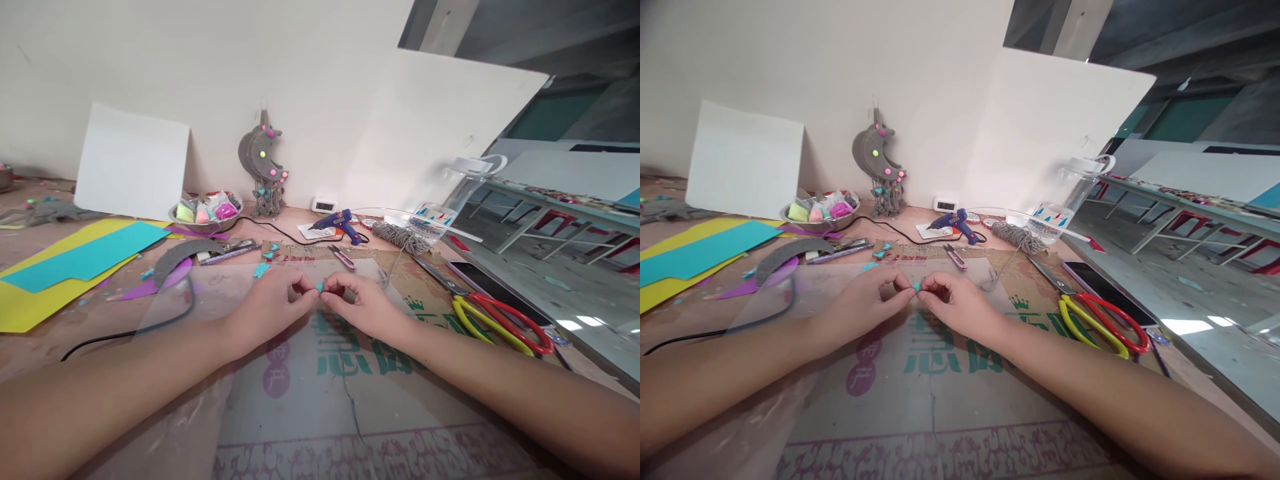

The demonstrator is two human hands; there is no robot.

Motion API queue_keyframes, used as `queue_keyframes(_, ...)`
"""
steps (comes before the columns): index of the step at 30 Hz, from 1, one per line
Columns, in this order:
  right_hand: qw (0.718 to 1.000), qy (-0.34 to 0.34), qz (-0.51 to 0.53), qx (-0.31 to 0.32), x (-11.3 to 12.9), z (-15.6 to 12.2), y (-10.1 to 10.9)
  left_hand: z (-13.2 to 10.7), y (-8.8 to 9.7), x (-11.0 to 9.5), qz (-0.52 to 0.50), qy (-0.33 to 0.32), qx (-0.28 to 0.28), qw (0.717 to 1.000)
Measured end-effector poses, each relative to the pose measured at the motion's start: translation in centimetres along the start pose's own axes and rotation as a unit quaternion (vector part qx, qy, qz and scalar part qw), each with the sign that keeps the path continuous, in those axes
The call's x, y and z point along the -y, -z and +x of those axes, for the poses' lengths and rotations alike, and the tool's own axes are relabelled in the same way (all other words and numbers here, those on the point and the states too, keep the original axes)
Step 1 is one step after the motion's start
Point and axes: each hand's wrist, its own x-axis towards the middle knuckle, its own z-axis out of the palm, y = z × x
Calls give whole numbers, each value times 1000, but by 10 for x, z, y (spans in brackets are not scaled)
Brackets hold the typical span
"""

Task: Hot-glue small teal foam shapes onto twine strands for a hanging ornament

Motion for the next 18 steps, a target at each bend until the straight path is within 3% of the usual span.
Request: queue_keyframes(18, 1000, 5, -17, 1, 2, -1, 0, 0, -1, 0, 4, 2, 25, 1000)
